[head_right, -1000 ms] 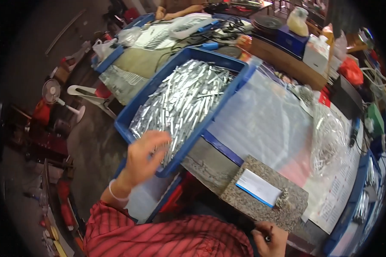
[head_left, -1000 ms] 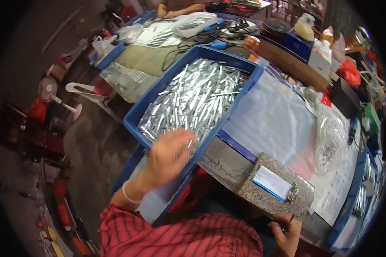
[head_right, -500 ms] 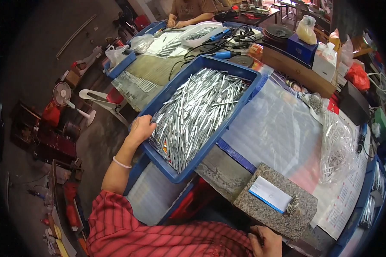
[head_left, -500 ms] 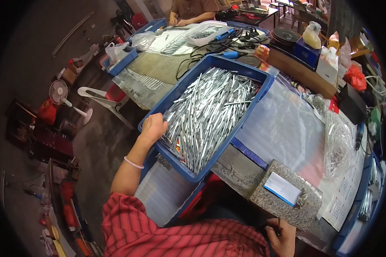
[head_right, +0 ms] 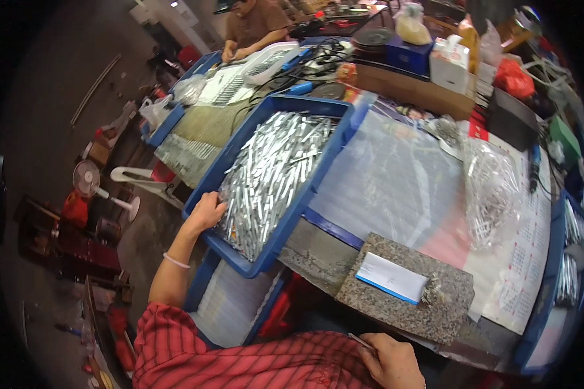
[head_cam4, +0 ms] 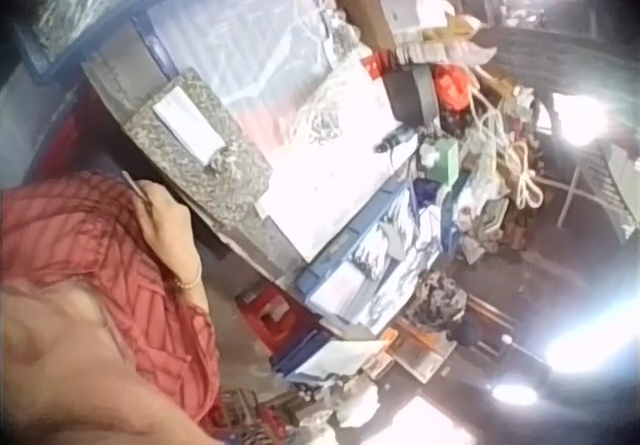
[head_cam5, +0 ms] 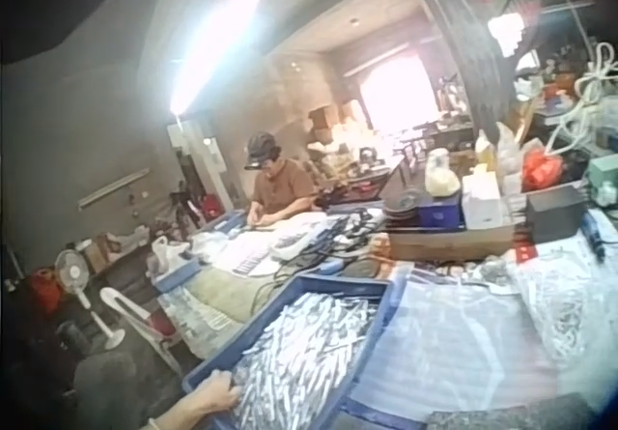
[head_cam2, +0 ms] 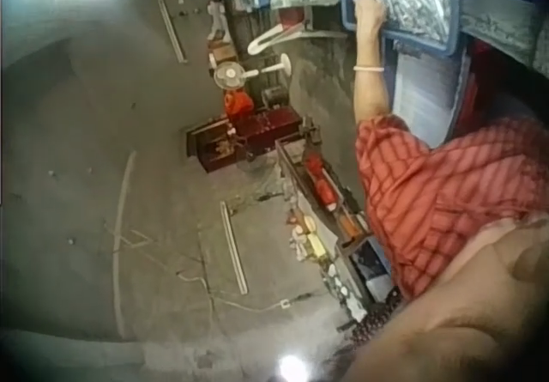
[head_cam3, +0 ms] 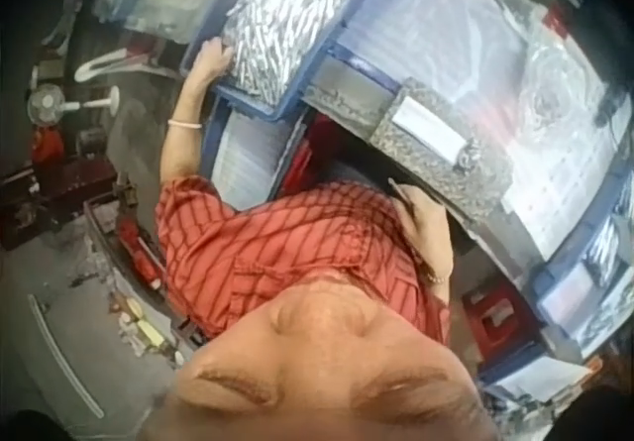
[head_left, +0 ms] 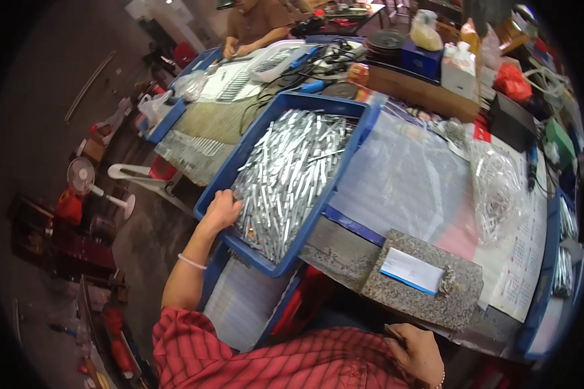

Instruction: Manually assembling small metal components onto a strip at a factory workbench.

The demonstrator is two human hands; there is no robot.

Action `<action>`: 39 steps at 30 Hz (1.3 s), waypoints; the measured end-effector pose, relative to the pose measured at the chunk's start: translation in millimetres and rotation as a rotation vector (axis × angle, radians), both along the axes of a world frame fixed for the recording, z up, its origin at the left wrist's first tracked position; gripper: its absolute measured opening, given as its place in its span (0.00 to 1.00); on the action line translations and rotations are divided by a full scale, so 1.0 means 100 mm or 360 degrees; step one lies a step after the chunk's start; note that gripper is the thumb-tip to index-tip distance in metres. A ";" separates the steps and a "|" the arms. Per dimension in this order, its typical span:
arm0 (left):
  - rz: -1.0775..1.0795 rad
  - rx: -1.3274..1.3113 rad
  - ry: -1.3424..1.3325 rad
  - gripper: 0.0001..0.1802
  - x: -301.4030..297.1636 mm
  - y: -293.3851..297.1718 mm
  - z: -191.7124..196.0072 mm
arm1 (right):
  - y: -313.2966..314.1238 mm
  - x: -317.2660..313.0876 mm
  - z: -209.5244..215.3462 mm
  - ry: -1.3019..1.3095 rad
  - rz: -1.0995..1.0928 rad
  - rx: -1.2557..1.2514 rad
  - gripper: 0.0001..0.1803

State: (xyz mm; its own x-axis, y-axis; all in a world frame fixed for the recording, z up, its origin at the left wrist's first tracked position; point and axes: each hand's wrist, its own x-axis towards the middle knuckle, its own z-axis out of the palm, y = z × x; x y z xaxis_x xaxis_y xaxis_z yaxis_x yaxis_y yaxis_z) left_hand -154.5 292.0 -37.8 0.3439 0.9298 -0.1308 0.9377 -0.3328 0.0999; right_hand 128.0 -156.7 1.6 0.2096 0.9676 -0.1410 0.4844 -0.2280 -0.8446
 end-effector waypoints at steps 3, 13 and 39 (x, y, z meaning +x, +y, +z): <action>-0.0057 -0.0128 -0.0144 0.29 -0.01 0.02 0.08 | 0.01 0.02 -0.01 0.0041 -0.0001 -0.0029 0.13; -0.0049 -0.0231 -0.0011 0.43 0.02 0.16 0.05 | 0.02 -0.05 -0.05 0.0032 0.0066 0.0020 0.13; 0.0058 -0.0040 -0.0242 0.29 0.13 0.20 -0.03 | -0.17 -0.09 -0.09 -0.0033 0.0249 0.0095 0.13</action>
